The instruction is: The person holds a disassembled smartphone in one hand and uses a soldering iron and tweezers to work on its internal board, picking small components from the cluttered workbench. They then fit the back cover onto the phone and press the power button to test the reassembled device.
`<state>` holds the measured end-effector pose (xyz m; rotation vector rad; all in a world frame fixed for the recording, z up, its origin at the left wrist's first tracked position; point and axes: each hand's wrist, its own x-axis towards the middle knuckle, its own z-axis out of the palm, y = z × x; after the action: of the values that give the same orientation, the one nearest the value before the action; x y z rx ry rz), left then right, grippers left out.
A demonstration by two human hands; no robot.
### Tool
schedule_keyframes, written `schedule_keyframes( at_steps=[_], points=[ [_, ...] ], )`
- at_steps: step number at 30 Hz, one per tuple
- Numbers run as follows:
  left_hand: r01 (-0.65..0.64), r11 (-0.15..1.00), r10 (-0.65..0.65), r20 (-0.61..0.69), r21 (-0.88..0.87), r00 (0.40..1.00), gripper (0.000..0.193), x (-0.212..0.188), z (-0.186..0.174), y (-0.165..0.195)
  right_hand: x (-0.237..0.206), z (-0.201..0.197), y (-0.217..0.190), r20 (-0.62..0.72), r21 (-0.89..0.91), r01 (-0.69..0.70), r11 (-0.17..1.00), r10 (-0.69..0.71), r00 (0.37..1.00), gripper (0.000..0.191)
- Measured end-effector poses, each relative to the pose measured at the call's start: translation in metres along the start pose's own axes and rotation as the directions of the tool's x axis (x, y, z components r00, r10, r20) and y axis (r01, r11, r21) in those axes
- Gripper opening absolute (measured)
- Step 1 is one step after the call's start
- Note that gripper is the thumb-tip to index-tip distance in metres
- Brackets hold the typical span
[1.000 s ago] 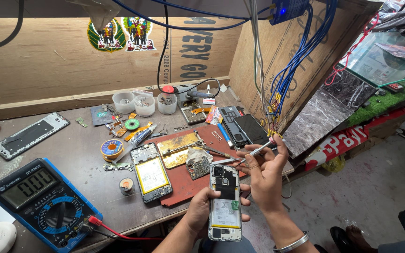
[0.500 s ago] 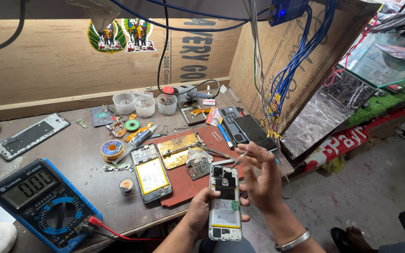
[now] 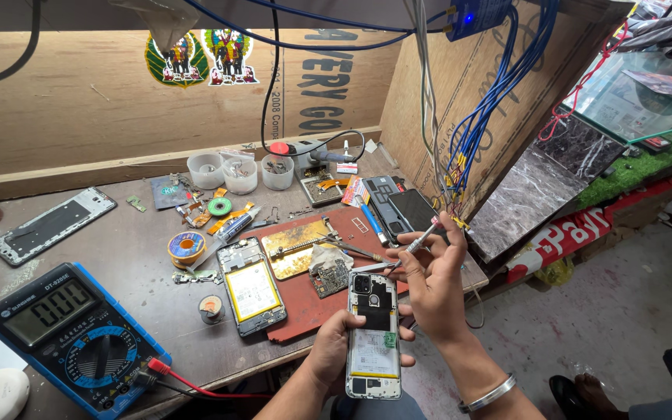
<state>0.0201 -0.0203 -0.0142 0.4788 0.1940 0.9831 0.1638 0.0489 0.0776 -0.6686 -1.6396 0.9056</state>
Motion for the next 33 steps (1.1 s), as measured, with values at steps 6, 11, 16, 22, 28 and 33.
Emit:
schedule_keyframes(
  at_steps=[6,11,16,22,28,33],
  points=[
    [-0.025,1.0,0.025,0.028,0.003,0.999,0.073,0.0,0.003,0.001,-0.002,-0.001,-0.004,-0.039,0.029,-0.023,0.999,0.024,0.999,0.072],
    [-0.034,0.999,0.034,-0.009,-0.014,0.999,0.071,0.0,0.006,0.002,-0.006,-0.002,-0.003,-0.036,0.013,-0.014,1.0,0.015,0.999,0.072],
    [-0.04,0.999,0.04,0.033,-0.013,0.999,0.072,0.0,0.005,0.001,-0.001,-0.011,-0.015,0.04,-0.18,-0.091,0.979,0.099,0.994,0.067],
    [-0.006,0.999,0.005,-0.014,-0.043,1.0,0.07,0.0,0.002,0.0,0.008,-0.011,-0.032,0.179,-0.492,-0.168,0.854,0.289,0.941,0.061],
    [-0.009,0.998,0.008,-0.019,-0.061,1.0,0.066,0.0,-0.001,-0.002,0.005,-0.008,-0.024,0.211,-0.619,0.041,0.784,0.116,0.971,0.036],
    [-0.022,0.998,0.021,-0.011,-0.057,1.0,0.064,0.001,-0.003,-0.002,0.0,-0.006,-0.014,0.214,-0.661,0.169,0.731,-0.032,0.976,0.035]
  ],
)
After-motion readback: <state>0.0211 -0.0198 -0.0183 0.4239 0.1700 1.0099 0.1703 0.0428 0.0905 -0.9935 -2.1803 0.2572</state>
